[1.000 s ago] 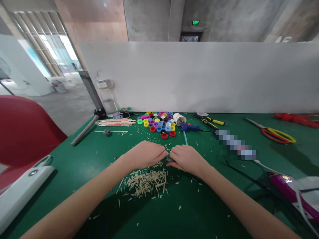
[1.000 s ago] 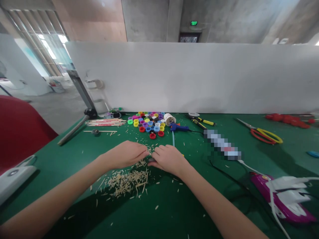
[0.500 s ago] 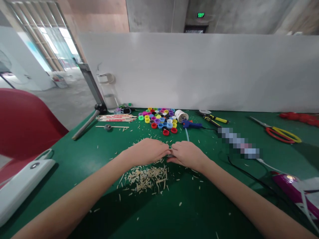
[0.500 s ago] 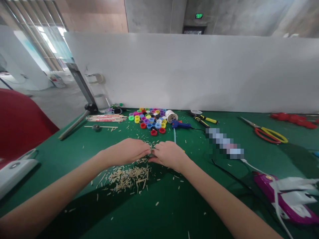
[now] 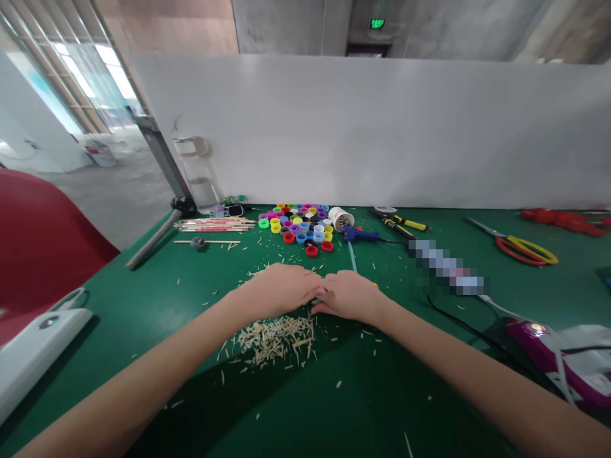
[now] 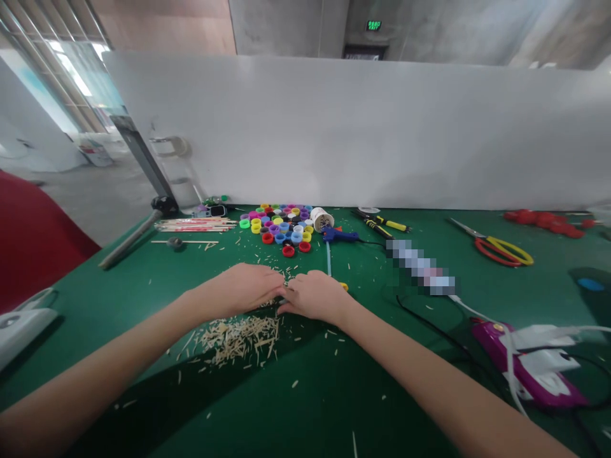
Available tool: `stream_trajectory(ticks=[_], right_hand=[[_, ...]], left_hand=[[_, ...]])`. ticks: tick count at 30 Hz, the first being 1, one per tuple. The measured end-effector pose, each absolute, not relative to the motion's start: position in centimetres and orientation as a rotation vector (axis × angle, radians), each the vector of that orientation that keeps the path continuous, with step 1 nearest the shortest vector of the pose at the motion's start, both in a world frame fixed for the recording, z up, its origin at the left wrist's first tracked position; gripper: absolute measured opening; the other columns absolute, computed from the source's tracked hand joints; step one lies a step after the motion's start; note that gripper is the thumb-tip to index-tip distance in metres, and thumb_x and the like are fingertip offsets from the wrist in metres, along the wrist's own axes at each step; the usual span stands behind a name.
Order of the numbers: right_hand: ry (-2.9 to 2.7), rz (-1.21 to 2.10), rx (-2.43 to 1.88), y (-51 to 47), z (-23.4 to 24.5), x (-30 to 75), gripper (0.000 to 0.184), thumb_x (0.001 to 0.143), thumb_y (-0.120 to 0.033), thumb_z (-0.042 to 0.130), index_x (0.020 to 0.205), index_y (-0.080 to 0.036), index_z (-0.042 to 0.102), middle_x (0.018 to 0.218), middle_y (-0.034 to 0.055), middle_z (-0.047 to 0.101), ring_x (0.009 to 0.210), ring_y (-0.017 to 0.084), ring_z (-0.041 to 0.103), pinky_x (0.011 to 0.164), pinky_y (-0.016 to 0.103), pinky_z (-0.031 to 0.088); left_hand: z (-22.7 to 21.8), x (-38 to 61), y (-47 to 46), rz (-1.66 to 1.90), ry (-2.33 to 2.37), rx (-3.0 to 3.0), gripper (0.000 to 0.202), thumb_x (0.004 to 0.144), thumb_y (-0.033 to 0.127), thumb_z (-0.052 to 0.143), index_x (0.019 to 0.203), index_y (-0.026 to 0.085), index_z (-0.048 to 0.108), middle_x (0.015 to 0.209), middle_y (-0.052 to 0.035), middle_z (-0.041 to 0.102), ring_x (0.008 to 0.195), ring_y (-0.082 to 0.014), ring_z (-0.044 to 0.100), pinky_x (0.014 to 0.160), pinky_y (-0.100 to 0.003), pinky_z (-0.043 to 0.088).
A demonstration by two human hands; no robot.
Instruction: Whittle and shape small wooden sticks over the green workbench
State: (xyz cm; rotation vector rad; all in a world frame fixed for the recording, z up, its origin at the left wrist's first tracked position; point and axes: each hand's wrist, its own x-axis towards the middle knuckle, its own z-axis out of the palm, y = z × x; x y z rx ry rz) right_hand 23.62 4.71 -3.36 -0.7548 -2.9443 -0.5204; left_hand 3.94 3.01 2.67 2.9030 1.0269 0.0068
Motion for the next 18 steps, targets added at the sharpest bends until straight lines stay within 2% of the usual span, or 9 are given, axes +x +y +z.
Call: stream_trajectory(ticks=[5, 11, 14, 18], right_hand=[[-2.897, -0.663, -0.749, 4.0, -3.6, 24.0, 0.054, 0.094, -0.058, 0.026, 0.103, -0.014, 0.057, 0.07, 0.0028, 0.06, 0.064, 0.015, 0.051, 0.052, 0.03, 0.019], [-2.74, -0.727, -0.744, 3.9, -3.4, 24.6, 0.047, 0.098, -0.049, 0.026, 0.104, -0.014, 0.057, 0.073, 0.0028, 0.06, 0.068, 0.014, 0.052, 0.055, 0.029, 0.022], [-2.756, -0.683, -0.754, 4.2, -3.3, 24.5, 0.049, 0.098, -0.05, 0.024, 0.095, -0.015, 0.059, 0.072, 0.0023, 0.06, 0.066, 0.014, 0.051, 0.055, 0.029, 0.022], [-2.818, -0.571, -0.739, 4.7, -3.1, 24.3, 0.053, 0.097, -0.051, 0.02, 0.084, -0.017, 0.059, 0.07, 0.0016, 0.059, 0.063, 0.014, 0.05, 0.053, 0.029, 0.021]], left_hand=[[2.6, 2.9, 3.5, -0.001, 1.046, 2.87, 0.036, 0.098, 0.032, 0.027, 0.08, 0.018, 0.056, 0.072, -0.0006, 0.059, 0.058, -0.0119, 0.049, 0.05, -0.026, 0.031], [2.9, 2.7, 3.6, 0.044, 1.049, 2.826, 0.042, 0.099, 0.038, 0.024, 0.074, 0.018, 0.052, 0.07, -0.0001, 0.059, 0.054, -0.0113, 0.046, 0.05, -0.026, 0.03], [3.1, 3.0, 3.5, 0.025, 1.052, 2.806, 0.042, 0.099, 0.037, 0.024, 0.073, 0.018, 0.052, 0.07, -0.001, 0.06, 0.052, -0.0112, 0.045, 0.049, -0.026, 0.028], [2.8, 3.3, 3.4, -0.002, 1.013, 2.801, 0.04, 0.099, 0.035, 0.025, 0.08, 0.018, 0.056, 0.076, -0.0024, 0.062, 0.059, -0.012, 0.05, 0.051, -0.025, 0.031]])
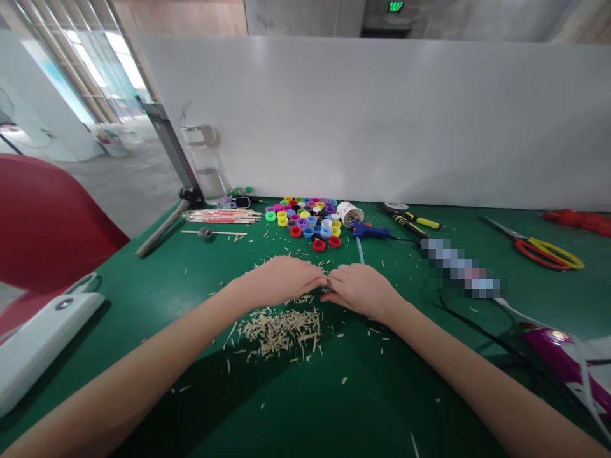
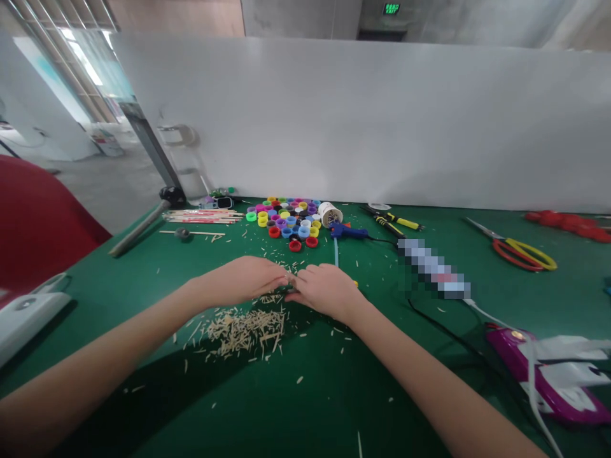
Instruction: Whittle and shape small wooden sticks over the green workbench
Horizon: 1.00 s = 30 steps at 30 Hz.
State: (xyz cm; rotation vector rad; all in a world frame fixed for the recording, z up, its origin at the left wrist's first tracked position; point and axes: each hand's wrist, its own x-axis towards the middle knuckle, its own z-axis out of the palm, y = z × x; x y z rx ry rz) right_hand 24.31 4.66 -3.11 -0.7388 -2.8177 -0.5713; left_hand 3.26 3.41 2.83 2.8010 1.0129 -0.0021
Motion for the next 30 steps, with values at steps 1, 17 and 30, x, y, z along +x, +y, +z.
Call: stream_trajectory(ticks=[1, 17, 30], right_hand=[[-2.831, -0.546, -0.735, 4.7, -3.1, 24.3, 0.053, 0.097, -0.051, 0.02, 0.084, -0.017, 0.059, 0.069, 0.0014, 0.059, 0.062, 0.014, 0.05, 0.052, 0.029, 0.02], [-2.817, -0.744, -0.693, 4.1, -4.2, 24.5, 0.051, 0.097, -0.052, 0.026, 0.12, -0.012, 0.048, 0.07, 0.0023, 0.06, 0.064, 0.015, 0.049, 0.054, 0.031, 0.019], [-2.936, -0.5, -0.743, 4.8, -3.5, 23.8, 0.047, 0.097, -0.05, 0.028, 0.084, -0.018, 0.059, 0.069, 0.0026, 0.062, 0.065, 0.014, 0.051, 0.053, 0.029, 0.018]], left_hand=[[2.7, 3.3, 3.4, -0.006, 1.004, 2.809, 0.04, 0.099, 0.034, 0.025, 0.082, 0.018, 0.058, 0.077, -0.0026, 0.063, 0.062, -0.0123, 0.052, 0.053, -0.025, 0.032], [3.0, 3.4, 3.3, -0.006, 1.112, 2.809, 0.039, 0.098, 0.034, 0.027, 0.076, 0.018, 0.054, 0.071, -0.0011, 0.061, 0.056, -0.0117, 0.049, 0.05, -0.026, 0.031], [1.7, 3.7, 3.7, -0.073, 1.098, 2.841, 0.042, 0.097, 0.038, 0.031, 0.072, 0.018, 0.057, 0.067, -0.0025, 0.062, 0.054, -0.0122, 0.049, 0.048, -0.027, 0.028]])
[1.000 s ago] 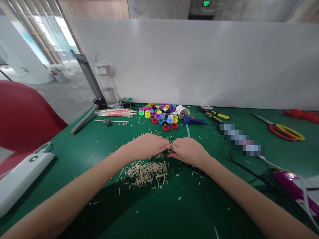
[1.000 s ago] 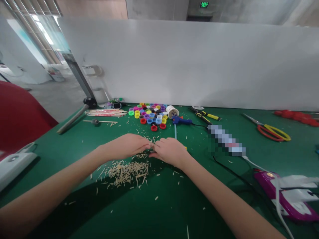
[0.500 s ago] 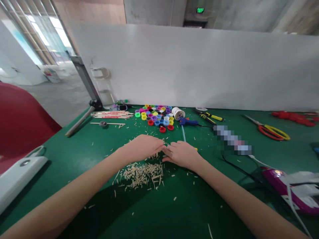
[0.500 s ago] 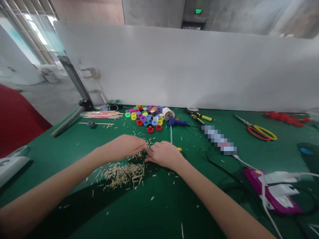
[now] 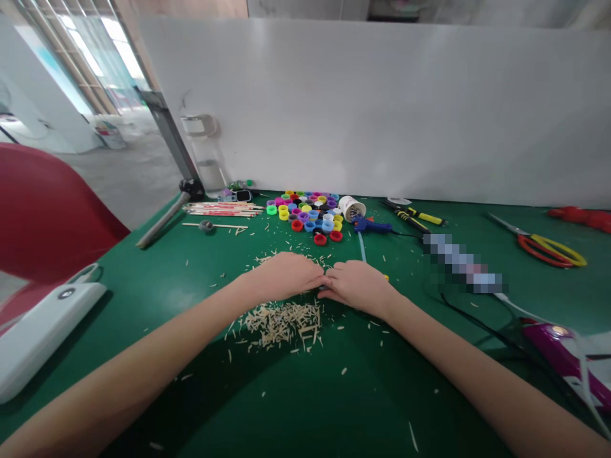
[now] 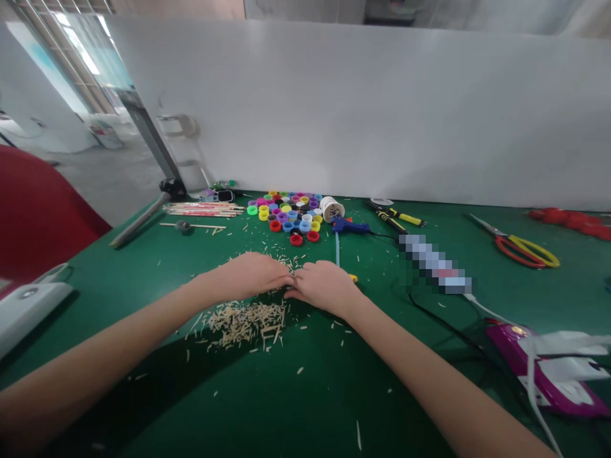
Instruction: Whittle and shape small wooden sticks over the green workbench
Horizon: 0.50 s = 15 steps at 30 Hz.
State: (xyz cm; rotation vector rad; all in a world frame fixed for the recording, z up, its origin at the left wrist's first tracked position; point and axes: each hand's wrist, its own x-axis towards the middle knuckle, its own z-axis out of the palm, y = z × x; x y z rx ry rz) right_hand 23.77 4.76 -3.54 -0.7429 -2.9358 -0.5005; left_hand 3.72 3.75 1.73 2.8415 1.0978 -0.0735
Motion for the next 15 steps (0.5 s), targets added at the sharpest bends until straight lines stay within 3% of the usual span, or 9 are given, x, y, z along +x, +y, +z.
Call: stream_trajectory(ticks=[15], right_hand=[[-2.929, -0.5, -0.768, 4.6, -3.4, 23.9, 0.043, 0.097, -0.049, 0.032, 0.1, -0.017, 0.06, 0.076, 0.0034, 0.063, 0.07, 0.015, 0.053, 0.054, 0.029, 0.022]], left_hand=[[1.7, 2.6, 3.8, -0.035, 1.121, 2.801, 0.041, 0.098, 0.038, 0.023, 0.074, 0.019, 0.05, 0.065, -0.0015, 0.059, 0.049, -0.0114, 0.042, 0.047, -0.028, 0.027]])
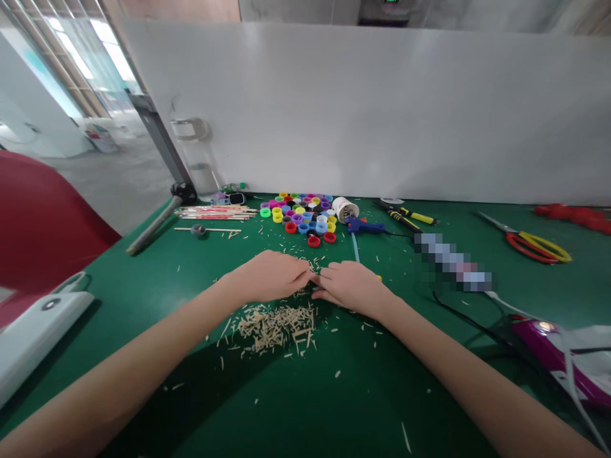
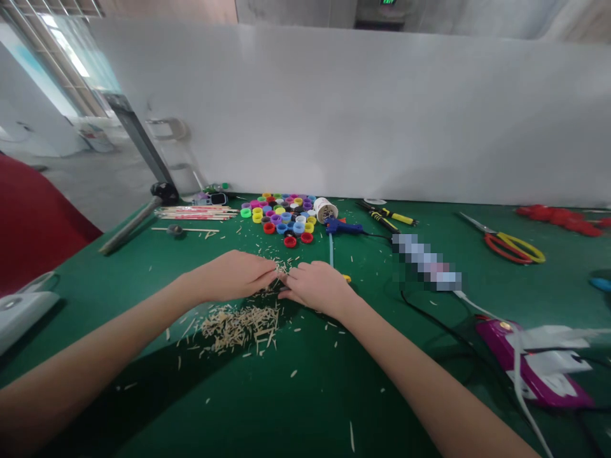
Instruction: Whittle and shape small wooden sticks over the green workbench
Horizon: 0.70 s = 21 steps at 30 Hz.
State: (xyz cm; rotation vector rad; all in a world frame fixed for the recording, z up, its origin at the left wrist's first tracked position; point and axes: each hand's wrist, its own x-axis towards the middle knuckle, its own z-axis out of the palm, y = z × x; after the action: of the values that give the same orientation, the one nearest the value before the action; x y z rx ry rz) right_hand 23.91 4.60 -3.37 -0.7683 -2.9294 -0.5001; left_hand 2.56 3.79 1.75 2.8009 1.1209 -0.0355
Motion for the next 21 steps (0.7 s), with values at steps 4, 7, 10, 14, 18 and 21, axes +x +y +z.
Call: stream_trajectory(ticks=[4, 7, 10, 14, 18, 21], right_hand=[[-2.906, -0.561, -0.736, 4.41, -3.42, 24.11, 0.044, 0.097, -0.048, 0.031, 0.106, -0.015, 0.058, 0.077, 0.0044, 0.064, 0.071, 0.015, 0.053, 0.056, 0.029, 0.023], [-2.888, -0.602, -0.713, 4.36, -3.47, 24.16, 0.044, 0.098, -0.047, 0.029, 0.105, -0.015, 0.058, 0.076, 0.0039, 0.063, 0.07, 0.015, 0.052, 0.057, 0.029, 0.024], [-2.87, -0.625, -0.708, 4.3, -3.23, 24.04, 0.045, 0.098, -0.046, 0.026, 0.104, -0.015, 0.059, 0.075, 0.0032, 0.062, 0.068, 0.014, 0.052, 0.057, 0.028, 0.024], [-2.853, -0.617, -0.726, 4.25, -2.82, 23.85, 0.047, 0.099, -0.046, 0.023, 0.099, -0.016, 0.059, 0.074, 0.0024, 0.061, 0.066, 0.014, 0.051, 0.056, 0.028, 0.023], [-2.893, -0.55, -0.754, 4.42, -2.79, 23.59, 0.046, 0.099, -0.046, 0.025, 0.09, -0.017, 0.06, 0.074, 0.0025, 0.062, 0.067, 0.014, 0.052, 0.055, 0.028, 0.023], [-2.946, -0.452, -0.787, 4.65, -3.01, 23.27, 0.044, 0.097, -0.047, 0.03, 0.082, -0.018, 0.06, 0.073, 0.0021, 0.062, 0.066, 0.014, 0.052, 0.054, 0.028, 0.023]], left_hand=[[1.84, 2.2, 4.14, -0.052, 1.153, 2.771, 0.043, 0.097, 0.04, 0.024, 0.073, 0.019, 0.052, 0.063, -0.0019, 0.058, 0.049, -0.012, 0.042, 0.048, -0.028, 0.028], [1.81, 2.21, 4.32, -0.05, 1.128, 2.737, 0.046, 0.097, 0.041, 0.024, 0.072, 0.02, 0.055, 0.062, -0.0019, 0.058, 0.049, -0.0128, 0.043, 0.049, -0.029, 0.03], [1.82, 2.29, 4.33, -0.034, 1.064, 2.723, 0.039, 0.096, 0.037, 0.028, 0.077, 0.021, 0.058, 0.066, -0.0015, 0.06, 0.051, -0.0129, 0.045, 0.049, -0.028, 0.03], [1.88, 2.27, 4.19, 0.015, 0.988, 2.766, 0.037, 0.097, 0.035, 0.03, 0.076, 0.021, 0.058, 0.068, -0.001, 0.061, 0.052, -0.0119, 0.045, 0.049, -0.027, 0.029], [1.79, 2.32, 4.1, 0.009, 1.007, 2.747, 0.04, 0.097, 0.037, 0.03, 0.078, 0.021, 0.06, 0.067, -0.0012, 0.062, 0.052, -0.012, 0.045, 0.048, -0.028, 0.028], [1.64, 2.56, 4.03, -0.023, 1.006, 2.707, 0.045, 0.097, 0.042, 0.028, 0.076, 0.02, 0.062, 0.069, -0.0022, 0.064, 0.053, -0.0122, 0.046, 0.048, -0.027, 0.029]])
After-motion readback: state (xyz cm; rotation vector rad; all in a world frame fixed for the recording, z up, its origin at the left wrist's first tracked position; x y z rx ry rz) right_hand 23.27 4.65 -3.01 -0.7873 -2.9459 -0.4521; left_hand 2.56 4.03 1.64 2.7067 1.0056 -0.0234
